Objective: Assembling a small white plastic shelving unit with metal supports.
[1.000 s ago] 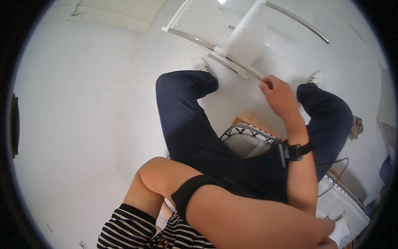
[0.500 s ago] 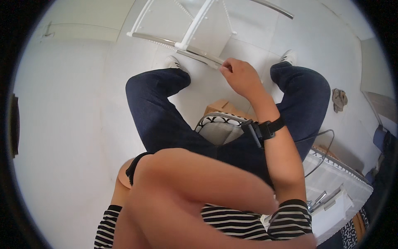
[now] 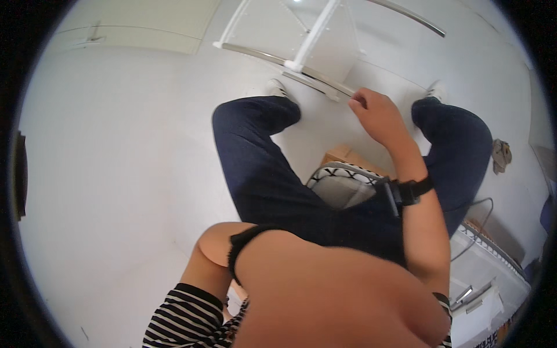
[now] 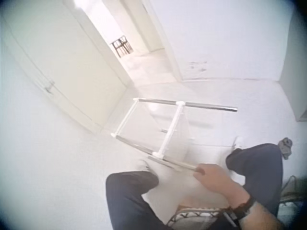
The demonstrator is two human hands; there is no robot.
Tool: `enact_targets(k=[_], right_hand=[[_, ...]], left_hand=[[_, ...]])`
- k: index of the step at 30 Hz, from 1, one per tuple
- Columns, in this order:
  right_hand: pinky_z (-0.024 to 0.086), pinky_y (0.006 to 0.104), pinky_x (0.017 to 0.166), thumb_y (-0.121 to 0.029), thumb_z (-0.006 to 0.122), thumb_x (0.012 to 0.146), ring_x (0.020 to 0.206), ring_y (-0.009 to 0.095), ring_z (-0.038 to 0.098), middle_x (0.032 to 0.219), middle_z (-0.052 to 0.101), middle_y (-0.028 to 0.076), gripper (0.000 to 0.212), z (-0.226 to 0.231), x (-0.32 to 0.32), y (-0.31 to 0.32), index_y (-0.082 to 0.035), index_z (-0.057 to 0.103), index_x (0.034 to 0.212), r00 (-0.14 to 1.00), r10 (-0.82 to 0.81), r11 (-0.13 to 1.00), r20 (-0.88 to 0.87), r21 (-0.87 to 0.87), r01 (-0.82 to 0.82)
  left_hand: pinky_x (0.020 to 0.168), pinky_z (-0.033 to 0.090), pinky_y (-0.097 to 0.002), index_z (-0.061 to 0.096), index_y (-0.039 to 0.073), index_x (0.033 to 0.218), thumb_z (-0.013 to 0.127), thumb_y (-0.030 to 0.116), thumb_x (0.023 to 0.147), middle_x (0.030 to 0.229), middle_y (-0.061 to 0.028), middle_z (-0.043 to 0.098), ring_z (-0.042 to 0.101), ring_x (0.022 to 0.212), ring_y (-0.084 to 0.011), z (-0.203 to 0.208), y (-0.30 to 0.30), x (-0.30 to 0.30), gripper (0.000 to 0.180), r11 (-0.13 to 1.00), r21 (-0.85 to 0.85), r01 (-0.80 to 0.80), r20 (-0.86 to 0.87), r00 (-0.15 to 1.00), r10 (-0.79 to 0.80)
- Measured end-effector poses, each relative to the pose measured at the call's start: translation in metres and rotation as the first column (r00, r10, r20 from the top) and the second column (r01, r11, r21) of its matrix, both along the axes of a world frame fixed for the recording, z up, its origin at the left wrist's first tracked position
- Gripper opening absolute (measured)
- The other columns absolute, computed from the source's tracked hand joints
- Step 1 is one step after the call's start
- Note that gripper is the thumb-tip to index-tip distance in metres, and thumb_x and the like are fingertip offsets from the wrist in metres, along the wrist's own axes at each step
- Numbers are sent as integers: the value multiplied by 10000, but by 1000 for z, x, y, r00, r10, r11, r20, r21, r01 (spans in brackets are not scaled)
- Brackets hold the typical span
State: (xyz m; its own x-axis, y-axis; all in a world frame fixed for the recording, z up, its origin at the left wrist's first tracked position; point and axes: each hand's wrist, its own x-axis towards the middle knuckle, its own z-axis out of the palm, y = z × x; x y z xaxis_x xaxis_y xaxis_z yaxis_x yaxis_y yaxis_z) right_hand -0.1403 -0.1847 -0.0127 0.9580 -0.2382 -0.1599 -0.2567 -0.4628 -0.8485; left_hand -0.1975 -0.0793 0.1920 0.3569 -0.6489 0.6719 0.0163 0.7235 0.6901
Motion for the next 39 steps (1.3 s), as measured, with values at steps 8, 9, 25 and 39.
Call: enact_targets(k=[8,9,25,39], right_hand=[[476,394,742,-248,562,877,816,326,628,856,659,175,261,5,-3,1,-2,618,942,999,-6,1000,-44,9,7],[476,394,742,-248,562,877,816,326,628,856,659,175,261,5,-2,1,-2,618,942,999,-3,1000,-43,10,4],[475,374,733,-241,573,877,802,307,627,852,653,172,256,1,3,2,2,610,948,999,4,1000,-50,9,-4],[481,395,759,-241,571,877,853,334,630,887,665,172,246,8,-2,0,-9,621,941,1000,-4,1000,-26,12,4]], left_hand=[[493,401,-329,637,21,890,563,273,824,912,-109,584,520,571,-219,-1,-2,-11,270,986,-14,-167,77,983,168],[493,400,-326,639,24,897,558,262,827,917,-106,586,519,573,-215,-2,-5,-14,261,982,-21,-190,78,979,191],[484,378,-278,675,60,1002,488,95,884,1008,-59,617,508,596,-152,-3,-13,-48,225,850,-113,-515,55,851,523],[460,328,-238,679,133,1101,510,79,879,1115,-86,621,474,629,-149,32,3,7,284,957,-22,-290,187,939,289]])
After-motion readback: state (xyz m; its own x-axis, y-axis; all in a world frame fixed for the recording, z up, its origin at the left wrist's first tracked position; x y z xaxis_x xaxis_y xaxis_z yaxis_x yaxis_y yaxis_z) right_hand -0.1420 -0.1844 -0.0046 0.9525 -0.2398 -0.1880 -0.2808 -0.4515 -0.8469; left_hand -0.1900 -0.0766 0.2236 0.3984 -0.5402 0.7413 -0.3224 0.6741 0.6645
